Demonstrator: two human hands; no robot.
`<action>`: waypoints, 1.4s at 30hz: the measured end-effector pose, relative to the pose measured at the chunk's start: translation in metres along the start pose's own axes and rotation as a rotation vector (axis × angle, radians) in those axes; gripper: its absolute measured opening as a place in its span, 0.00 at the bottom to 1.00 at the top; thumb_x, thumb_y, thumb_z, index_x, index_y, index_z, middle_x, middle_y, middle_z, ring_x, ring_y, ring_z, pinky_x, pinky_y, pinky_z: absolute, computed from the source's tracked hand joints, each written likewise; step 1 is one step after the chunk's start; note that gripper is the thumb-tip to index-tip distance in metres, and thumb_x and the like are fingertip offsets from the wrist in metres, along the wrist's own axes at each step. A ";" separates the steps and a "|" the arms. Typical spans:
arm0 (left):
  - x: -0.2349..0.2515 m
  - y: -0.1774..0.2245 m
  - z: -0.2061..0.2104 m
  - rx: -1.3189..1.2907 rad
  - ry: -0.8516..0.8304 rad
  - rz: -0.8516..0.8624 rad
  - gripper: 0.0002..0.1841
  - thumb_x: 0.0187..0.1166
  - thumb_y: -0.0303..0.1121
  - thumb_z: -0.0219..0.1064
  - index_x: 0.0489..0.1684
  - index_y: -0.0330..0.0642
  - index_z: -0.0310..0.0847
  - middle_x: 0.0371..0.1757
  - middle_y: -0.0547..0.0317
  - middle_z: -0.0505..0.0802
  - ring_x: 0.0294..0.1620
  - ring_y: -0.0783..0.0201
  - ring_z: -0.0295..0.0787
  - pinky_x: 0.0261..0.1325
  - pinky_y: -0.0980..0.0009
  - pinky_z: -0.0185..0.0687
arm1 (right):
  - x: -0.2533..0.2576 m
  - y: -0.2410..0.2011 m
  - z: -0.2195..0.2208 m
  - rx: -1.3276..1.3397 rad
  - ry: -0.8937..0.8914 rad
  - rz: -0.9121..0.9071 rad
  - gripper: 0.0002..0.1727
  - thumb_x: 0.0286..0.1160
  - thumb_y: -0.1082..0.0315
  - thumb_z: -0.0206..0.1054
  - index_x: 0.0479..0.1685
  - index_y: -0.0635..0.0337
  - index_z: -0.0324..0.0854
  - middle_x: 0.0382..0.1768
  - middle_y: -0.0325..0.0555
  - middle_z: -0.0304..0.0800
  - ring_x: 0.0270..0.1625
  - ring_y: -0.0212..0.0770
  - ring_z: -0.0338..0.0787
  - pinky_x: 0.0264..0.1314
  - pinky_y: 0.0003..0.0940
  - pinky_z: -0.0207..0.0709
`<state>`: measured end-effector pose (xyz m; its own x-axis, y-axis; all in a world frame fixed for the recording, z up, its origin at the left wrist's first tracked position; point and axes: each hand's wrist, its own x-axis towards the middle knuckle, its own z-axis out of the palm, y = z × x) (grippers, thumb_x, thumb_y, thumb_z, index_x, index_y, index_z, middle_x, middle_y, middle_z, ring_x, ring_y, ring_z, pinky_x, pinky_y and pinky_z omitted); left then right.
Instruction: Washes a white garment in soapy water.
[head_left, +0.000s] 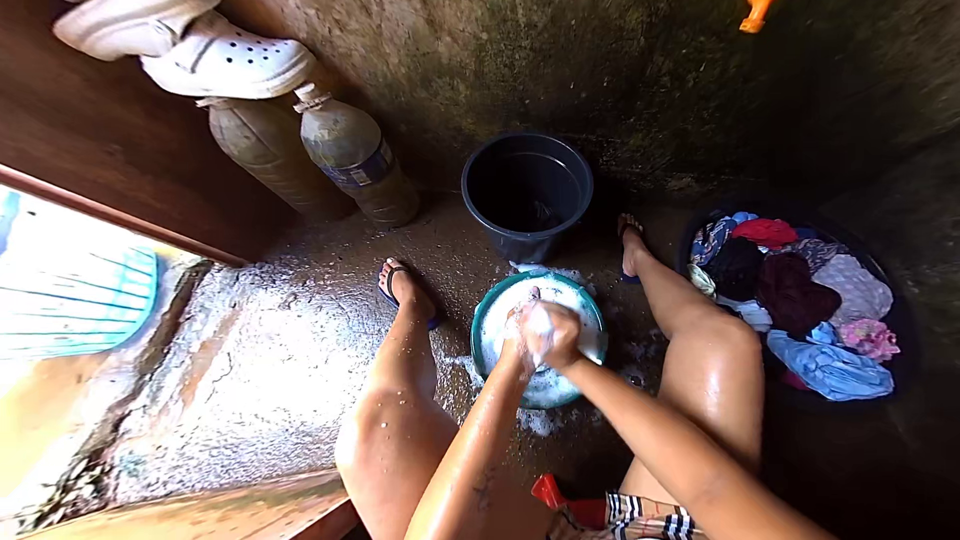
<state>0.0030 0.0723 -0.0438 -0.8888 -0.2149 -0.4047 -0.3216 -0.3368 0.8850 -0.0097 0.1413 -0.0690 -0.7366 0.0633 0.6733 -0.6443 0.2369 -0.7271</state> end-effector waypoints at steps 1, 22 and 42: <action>-0.011 0.020 0.000 0.011 -0.029 -0.032 0.17 0.95 0.36 0.46 0.58 0.36 0.78 0.39 0.57 0.87 0.37 0.70 0.84 0.42 0.72 0.83 | 0.011 0.021 -0.006 -0.114 -0.071 0.150 0.16 0.66 0.63 0.71 0.23 0.71 0.87 0.25 0.55 0.92 0.32 0.44 0.93 0.41 0.39 0.87; -0.021 0.081 -0.052 0.814 -0.503 0.108 0.26 0.63 0.42 0.83 0.57 0.39 0.84 0.45 0.64 0.94 0.46 0.77 0.90 0.57 0.71 0.87 | 0.120 -0.001 -0.057 0.424 -0.736 0.221 0.07 0.73 0.72 0.71 0.31 0.66 0.83 0.23 0.36 0.82 0.26 0.22 0.77 0.30 0.19 0.72; -0.011 0.080 -0.050 0.106 -0.022 0.182 0.06 0.78 0.26 0.64 0.47 0.38 0.81 0.33 0.62 0.94 0.35 0.71 0.93 0.45 0.72 0.91 | 0.058 0.046 -0.073 0.475 -0.429 0.635 0.11 0.84 0.70 0.57 0.43 0.65 0.85 0.38 0.36 0.88 0.46 0.24 0.86 0.58 0.30 0.82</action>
<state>0.0039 0.0016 0.0202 -0.9418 -0.2432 -0.2323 -0.1869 -0.1959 0.9627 -0.0668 0.2269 -0.0540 -0.9347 -0.3444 0.0873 -0.0367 -0.1506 -0.9879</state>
